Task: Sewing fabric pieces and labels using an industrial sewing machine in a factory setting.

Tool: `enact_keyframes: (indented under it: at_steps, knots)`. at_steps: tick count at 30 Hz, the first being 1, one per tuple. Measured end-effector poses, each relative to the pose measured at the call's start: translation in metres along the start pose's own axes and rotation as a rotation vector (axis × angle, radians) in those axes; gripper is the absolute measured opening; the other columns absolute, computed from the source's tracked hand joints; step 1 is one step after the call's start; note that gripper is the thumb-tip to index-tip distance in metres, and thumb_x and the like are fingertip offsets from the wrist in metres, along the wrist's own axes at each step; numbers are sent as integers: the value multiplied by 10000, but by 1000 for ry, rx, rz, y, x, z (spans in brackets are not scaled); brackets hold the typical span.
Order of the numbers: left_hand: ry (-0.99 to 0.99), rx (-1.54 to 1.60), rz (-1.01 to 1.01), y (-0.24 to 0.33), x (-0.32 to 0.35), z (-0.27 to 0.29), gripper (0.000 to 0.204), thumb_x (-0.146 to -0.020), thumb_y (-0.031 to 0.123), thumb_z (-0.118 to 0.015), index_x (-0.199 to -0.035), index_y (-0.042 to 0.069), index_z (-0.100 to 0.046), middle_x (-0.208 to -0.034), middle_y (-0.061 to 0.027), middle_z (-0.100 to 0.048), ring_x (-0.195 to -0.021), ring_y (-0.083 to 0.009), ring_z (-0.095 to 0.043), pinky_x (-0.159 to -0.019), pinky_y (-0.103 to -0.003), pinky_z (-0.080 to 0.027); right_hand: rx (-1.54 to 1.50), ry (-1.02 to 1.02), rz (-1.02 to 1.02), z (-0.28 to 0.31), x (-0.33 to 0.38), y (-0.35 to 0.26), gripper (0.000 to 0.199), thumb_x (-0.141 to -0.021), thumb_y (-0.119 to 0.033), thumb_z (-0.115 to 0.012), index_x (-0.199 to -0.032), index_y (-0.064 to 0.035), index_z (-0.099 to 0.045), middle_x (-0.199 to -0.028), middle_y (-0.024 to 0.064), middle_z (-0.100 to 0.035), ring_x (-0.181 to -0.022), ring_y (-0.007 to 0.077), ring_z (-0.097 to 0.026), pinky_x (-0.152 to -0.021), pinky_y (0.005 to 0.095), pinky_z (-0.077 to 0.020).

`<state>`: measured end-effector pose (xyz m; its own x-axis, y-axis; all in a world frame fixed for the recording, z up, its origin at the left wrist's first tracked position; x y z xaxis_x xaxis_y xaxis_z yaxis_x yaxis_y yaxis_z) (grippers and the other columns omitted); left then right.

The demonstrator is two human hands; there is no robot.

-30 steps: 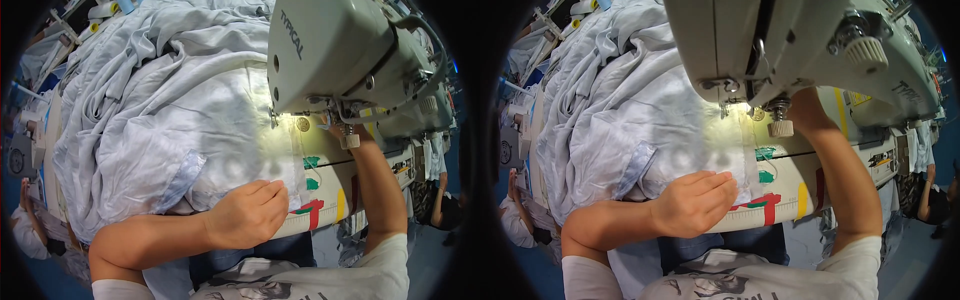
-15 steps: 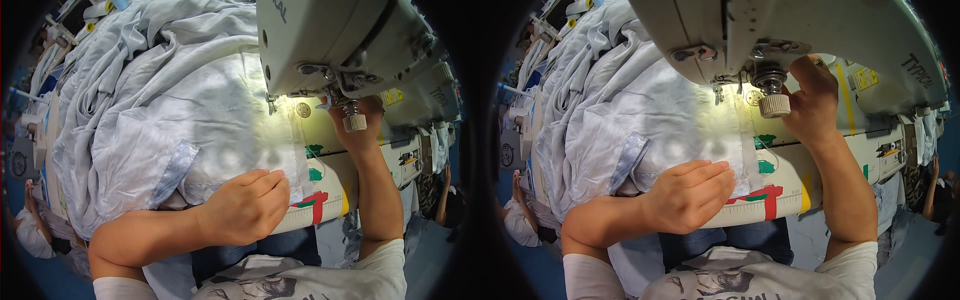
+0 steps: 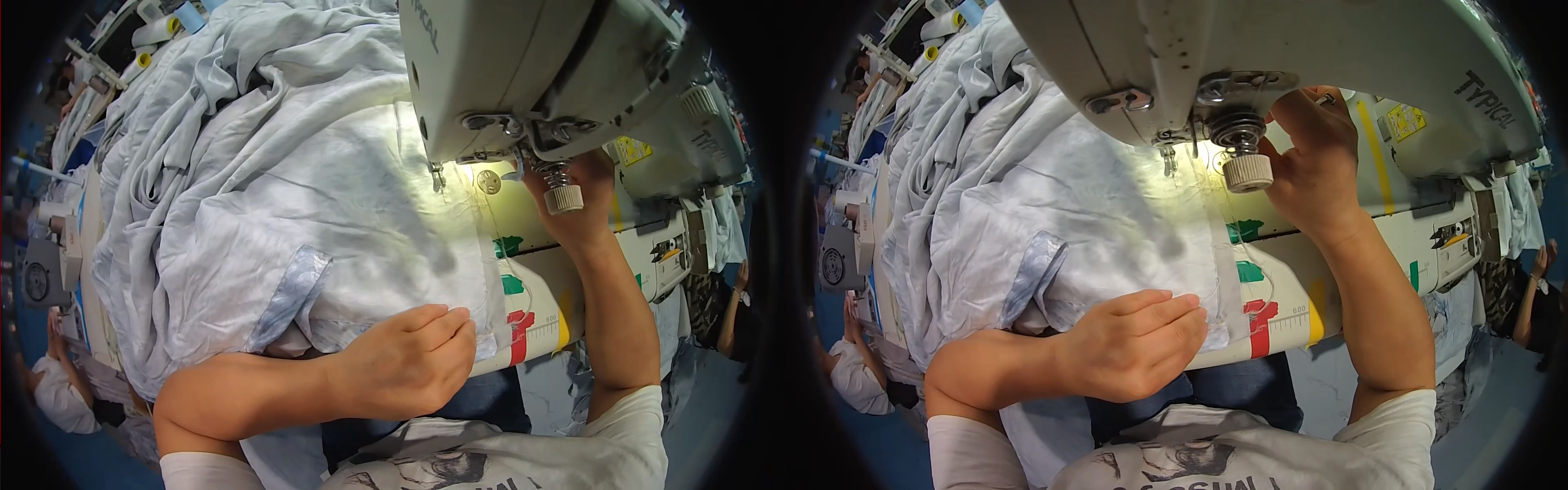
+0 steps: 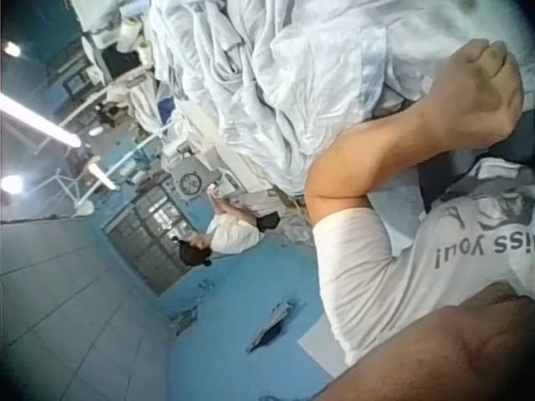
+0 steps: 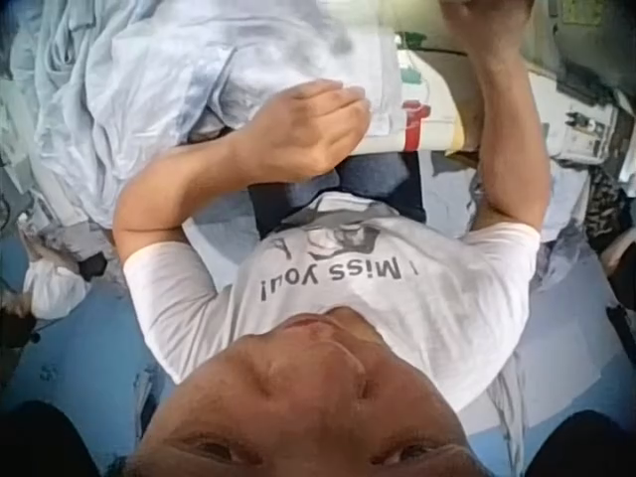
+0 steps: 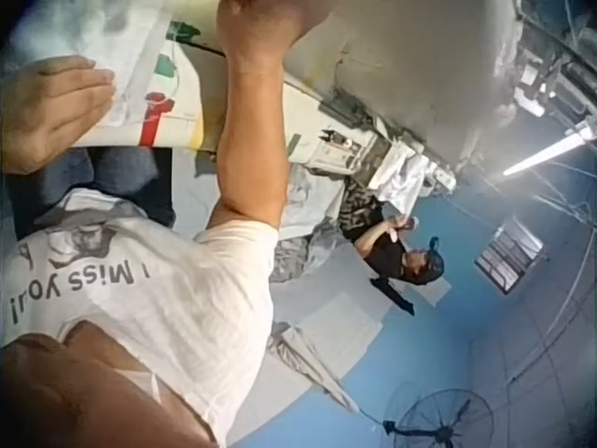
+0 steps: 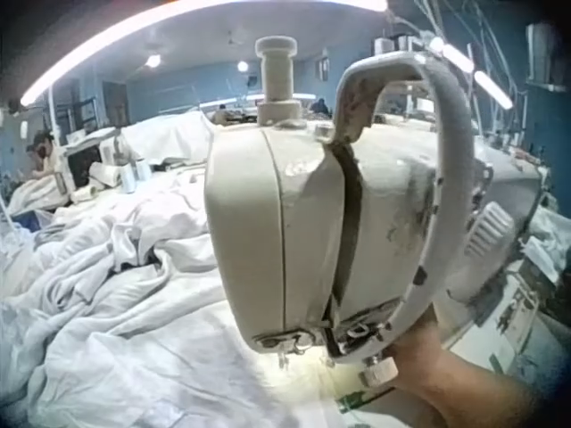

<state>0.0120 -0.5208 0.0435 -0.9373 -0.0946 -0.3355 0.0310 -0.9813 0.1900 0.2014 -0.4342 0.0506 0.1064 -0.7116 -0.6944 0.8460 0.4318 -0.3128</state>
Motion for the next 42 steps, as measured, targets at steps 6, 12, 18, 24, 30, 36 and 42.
enact_keyframes:
  at_steps: [6,12,18,24,30,36,42]
  knots:
    - [119,12,30,2,7,1,213,-734,93,-663,-929,20,-705,-1062,-79,-659,-1076,-225,-608,-886,-321,-498,27,16,7,-1,0,-2,322,-680,6,-795,-973,-30,-665,-848,96,-674,-763,249,-643,-681,329,-492]
    - [151,39,27,2,10,0,217,-759,82,-675,-960,5,-699,-1129,-99,-612,-1079,-241,-606,-852,-337,-540,-31,88,18,4,-9,-13,320,-615,52,-753,-818,-71,-538,-765,62,-633,-719,265,-630,-791,375,-477]
    - [139,42,21,3,13,0,231,-783,80,-646,-993,-7,-686,-1147,-116,-595,-1080,-255,-609,-844,-350,-548,-65,-100,-143,-3,1,-13,317,-687,7,-739,-948,-58,-570,-816,76,-669,-729,241,-657,-671,367,-514]
    - [125,64,-2,3,10,0,213,-781,88,-638,-966,-10,-683,-1112,-121,-621,-1020,-265,-647,-819,-353,-551,-152,4,-290,14,0,4,352,-787,-65,-744,-1110,-51,-606,-874,100,-696,-727,223,-666,-636,322,-512]
    - [74,-18,-14,2,6,-1,187,-769,91,-649,-930,1,-676,-1040,-112,-660,-975,-250,-665,-796,-340,-542,-186,-120,-309,22,11,-3,284,-750,123,-597,-1020,37,-618,-872,87,-672,-775,136,-638,-695,263,-503]
    - [86,-22,-13,3,2,-1,192,-761,96,-655,-927,2,-678,-1014,-106,-664,-967,-241,-668,-800,-334,-539,-196,-109,-323,38,40,-17,230,-776,70,-697,-996,15,-657,-846,94,-676,-760,161,-645,-713,264,-498]
    - [64,-24,11,2,3,-3,187,-764,97,-641,-921,2,-677,-1022,-106,-660,-975,-238,-668,-815,-335,-536,-150,-245,-126,36,69,-61,261,-718,43,-670,-972,-16,-671,-902,91,-672,-765,252,-626,-677,339,-497]
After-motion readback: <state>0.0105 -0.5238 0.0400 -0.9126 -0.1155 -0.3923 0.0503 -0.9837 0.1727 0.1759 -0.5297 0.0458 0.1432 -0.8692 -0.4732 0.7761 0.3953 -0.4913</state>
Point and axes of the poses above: each hand's wrist, its own x-axis away from the middle knuckle, its own z-axis out of the back of the hand, y = z × x, the point moved 7 cm from there along -x, towards the middle knuckle
